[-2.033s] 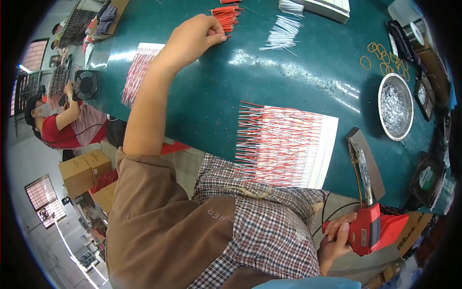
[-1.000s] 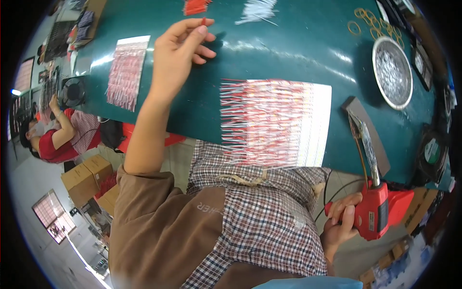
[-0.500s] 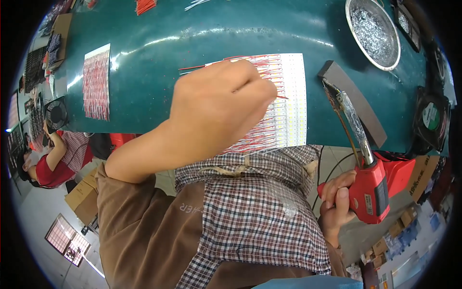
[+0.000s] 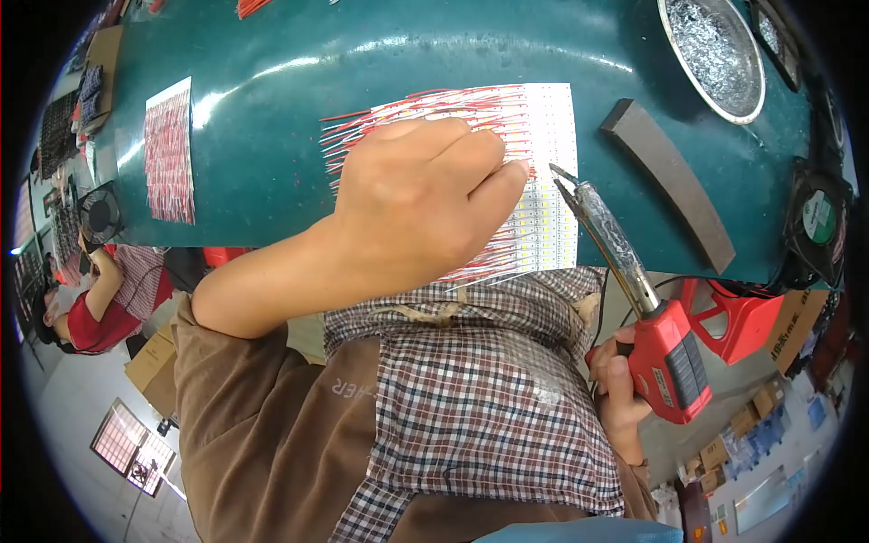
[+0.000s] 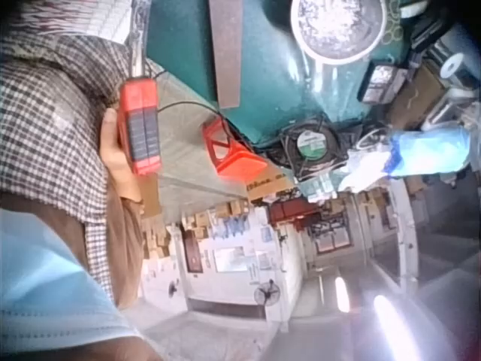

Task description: The person positions wires onto an LED circuit board by hand and solders them in place using a soldering gun.

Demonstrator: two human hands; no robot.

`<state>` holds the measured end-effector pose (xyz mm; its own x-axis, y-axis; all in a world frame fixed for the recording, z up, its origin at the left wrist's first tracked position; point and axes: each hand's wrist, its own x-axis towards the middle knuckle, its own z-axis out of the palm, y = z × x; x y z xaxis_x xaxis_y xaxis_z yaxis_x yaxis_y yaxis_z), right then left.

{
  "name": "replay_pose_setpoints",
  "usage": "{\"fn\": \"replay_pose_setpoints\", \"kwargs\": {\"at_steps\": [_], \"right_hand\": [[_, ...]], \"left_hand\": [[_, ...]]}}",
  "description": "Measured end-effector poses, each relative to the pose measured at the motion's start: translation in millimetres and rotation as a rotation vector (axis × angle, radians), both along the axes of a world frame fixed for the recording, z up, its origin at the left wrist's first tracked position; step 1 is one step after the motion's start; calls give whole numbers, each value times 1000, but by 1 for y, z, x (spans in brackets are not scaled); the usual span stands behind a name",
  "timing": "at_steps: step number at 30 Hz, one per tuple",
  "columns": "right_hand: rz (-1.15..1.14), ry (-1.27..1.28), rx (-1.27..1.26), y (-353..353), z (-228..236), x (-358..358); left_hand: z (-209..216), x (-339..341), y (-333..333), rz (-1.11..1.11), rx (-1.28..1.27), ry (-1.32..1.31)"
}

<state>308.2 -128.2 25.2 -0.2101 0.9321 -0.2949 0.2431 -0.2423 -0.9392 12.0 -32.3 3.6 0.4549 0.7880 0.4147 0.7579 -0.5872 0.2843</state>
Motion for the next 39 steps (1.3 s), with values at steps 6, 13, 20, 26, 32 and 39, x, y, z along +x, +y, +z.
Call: {"fn": "replay_pose_setpoints", "kwargs": {"at_steps": [6, 13, 20, 26, 32, 39], "right_hand": [[27, -55, -40, 4, -1, 1], [23, -31, -59, 9, 3, -5], [8, -7, -60, 10, 5, -8], [-12, -7, -104, 8, 5, -7], [-15, 9, -118, 9, 3, -9], [-43, 70, -62, 13, 6, -10]], "left_hand": [[-4, 2, 0, 4, 36, -25], [-2, 1, 0, -4, 15, -24], [-3, 1, 0, -4, 26, -24], [0, 2, 0, -3, 13, -14], [0, 2, 1, -18, 21, -20], [3, 3, 1, -23, 17, 23]]}}
